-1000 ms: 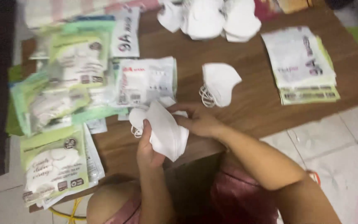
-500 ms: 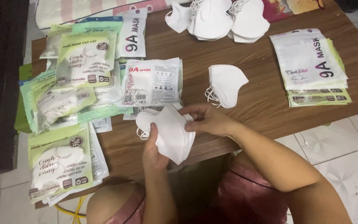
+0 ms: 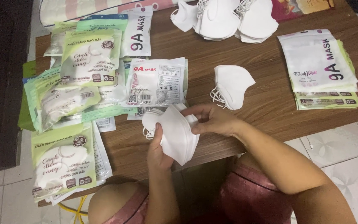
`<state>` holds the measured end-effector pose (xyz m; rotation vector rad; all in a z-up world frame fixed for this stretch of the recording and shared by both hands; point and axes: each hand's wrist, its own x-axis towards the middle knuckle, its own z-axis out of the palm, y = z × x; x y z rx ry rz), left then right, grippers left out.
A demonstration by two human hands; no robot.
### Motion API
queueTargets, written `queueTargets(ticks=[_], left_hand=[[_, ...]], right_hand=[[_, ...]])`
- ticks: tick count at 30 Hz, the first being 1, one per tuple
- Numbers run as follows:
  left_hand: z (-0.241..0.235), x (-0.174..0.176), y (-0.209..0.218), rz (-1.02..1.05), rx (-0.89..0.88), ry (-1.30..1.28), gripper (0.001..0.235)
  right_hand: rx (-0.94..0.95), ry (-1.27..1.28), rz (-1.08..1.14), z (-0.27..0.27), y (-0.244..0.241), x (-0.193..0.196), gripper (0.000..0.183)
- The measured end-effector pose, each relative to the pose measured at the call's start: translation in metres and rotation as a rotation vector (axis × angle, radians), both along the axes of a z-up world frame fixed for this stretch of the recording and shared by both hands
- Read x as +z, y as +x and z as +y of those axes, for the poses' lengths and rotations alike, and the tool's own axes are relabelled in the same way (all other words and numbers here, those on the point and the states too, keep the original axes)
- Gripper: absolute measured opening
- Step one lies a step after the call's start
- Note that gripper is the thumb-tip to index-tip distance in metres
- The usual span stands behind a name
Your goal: Manually folding and inserting face masks into individual plastic packaging bags.
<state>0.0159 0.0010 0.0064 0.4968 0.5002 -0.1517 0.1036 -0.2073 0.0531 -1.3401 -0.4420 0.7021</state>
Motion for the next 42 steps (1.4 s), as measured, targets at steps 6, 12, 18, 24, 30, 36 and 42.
queueTargets(ticks=[6,12,18,24,30,36,42], left_hand=[[-0.002,0.013,0.000,-0.014,-0.008,-0.025,0.051],[0.001,0.009,-0.001,-0.022,0.000,-0.068,0.051],[-0.002,0.018,-0.003,-0.040,-0.012,-0.020,0.053],[0.004,-0.007,-0.001,-0.054,-0.006,-0.014,0.051],[0.001,0.000,-0.003,-0.057,0.007,-0.029,0.051],[0.000,0.002,-0.004,-0.039,0.018,-0.016,0.052],[0.001,0.005,-0.005,-0.048,0.009,-0.025,0.052]], right_hand=[[0.011,0.025,-0.019,-0.002,0.005,-0.019,0.064],[0.008,0.079,-0.002,-0.004,0.000,-0.012,0.060],[-0.012,0.064,-0.084,0.006,-0.007,0.001,0.057],[-0.040,-0.014,-0.119,0.003,-0.001,-0.024,0.043],[-0.047,-0.044,-0.115,0.006,-0.005,-0.014,0.049],[-0.030,0.004,-0.044,0.007,-0.006,-0.005,0.052],[-0.053,0.067,-0.007,0.006,-0.007,-0.013,0.048]])
